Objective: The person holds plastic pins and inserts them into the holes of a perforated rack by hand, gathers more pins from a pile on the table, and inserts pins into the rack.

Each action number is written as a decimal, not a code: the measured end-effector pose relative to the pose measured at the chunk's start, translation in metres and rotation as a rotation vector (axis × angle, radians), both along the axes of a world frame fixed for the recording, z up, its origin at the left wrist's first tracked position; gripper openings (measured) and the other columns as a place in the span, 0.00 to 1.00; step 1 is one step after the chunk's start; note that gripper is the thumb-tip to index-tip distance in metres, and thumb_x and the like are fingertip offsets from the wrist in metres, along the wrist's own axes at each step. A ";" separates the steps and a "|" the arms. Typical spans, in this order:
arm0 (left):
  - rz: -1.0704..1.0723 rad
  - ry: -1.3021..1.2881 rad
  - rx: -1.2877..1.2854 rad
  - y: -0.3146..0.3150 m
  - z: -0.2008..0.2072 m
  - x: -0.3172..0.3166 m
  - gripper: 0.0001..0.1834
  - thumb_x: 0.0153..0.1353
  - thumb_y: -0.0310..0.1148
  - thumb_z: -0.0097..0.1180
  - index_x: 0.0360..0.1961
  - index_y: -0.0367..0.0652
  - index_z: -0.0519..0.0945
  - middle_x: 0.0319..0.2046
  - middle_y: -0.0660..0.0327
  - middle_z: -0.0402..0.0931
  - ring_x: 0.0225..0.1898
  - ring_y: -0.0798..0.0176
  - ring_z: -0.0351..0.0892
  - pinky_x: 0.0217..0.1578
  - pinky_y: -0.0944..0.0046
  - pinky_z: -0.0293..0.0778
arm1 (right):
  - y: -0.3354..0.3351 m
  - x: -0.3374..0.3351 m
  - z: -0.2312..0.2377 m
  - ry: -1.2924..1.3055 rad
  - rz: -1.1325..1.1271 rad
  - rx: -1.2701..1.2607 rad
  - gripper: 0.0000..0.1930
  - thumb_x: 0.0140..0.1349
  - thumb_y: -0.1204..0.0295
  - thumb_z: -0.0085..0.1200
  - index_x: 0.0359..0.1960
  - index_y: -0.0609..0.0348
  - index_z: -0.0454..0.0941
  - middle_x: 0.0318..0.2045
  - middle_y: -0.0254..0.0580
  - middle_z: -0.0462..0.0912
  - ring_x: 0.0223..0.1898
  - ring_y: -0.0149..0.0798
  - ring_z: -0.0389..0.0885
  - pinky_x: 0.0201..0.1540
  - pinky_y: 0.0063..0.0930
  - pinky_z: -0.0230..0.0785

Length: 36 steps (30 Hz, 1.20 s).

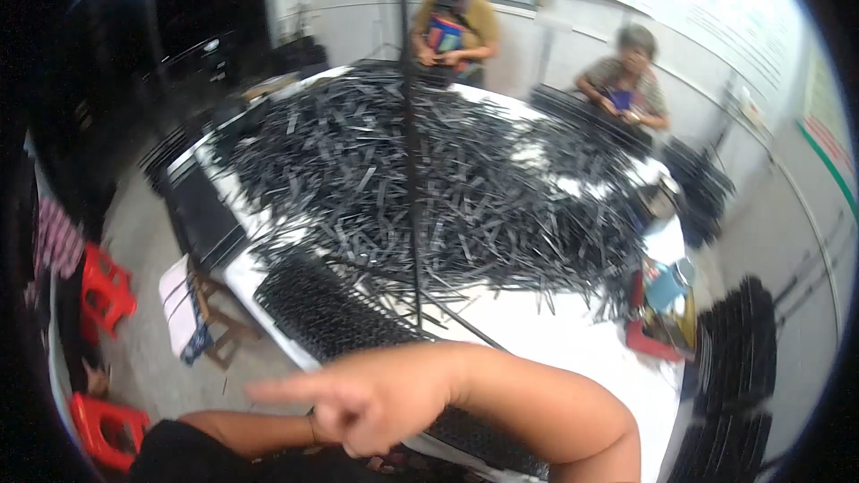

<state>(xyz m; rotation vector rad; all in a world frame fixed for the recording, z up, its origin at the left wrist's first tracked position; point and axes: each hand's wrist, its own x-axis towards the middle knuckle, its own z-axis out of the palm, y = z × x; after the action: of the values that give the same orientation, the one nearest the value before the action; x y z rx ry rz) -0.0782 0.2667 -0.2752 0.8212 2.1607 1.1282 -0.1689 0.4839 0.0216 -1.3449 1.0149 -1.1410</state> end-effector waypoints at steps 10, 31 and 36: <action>-0.037 0.649 0.060 -0.008 0.006 -0.006 0.23 0.51 0.43 0.67 0.47 0.46 0.79 0.48 0.60 0.77 0.48 0.56 0.77 0.49 0.55 0.69 | 0.135 -0.129 -0.072 -0.059 -1.853 0.086 0.06 0.59 0.75 0.56 0.36 0.63 0.79 0.22 0.32 0.75 0.19 0.24 0.68 0.24 0.18 0.64; -0.116 0.522 0.482 -0.005 -0.042 -0.014 0.17 0.63 0.33 0.47 0.52 0.42 0.74 0.53 0.50 0.71 0.56 0.45 0.69 0.55 0.45 0.64 | 0.008 -0.284 -0.143 1.464 -1.086 0.570 0.34 0.50 0.58 0.64 0.62 0.46 0.69 0.67 0.59 0.58 0.66 0.62 0.59 0.65 0.47 0.57; -0.029 0.781 0.565 -0.005 -0.070 -0.009 0.15 0.67 0.38 0.50 0.44 0.36 0.77 0.46 0.49 0.74 0.48 0.45 0.75 0.46 0.47 0.71 | 0.018 -0.316 -0.173 1.616 -1.018 0.462 0.35 0.52 0.58 0.59 0.61 0.63 0.67 0.67 0.59 0.56 0.66 0.63 0.56 0.66 0.48 0.54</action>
<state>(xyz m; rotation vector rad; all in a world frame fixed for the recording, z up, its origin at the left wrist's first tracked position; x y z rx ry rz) -0.0873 0.2621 -0.3447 1.7769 2.4075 1.6249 -0.4851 0.5015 -0.1516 -1.1802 3.1133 -0.0782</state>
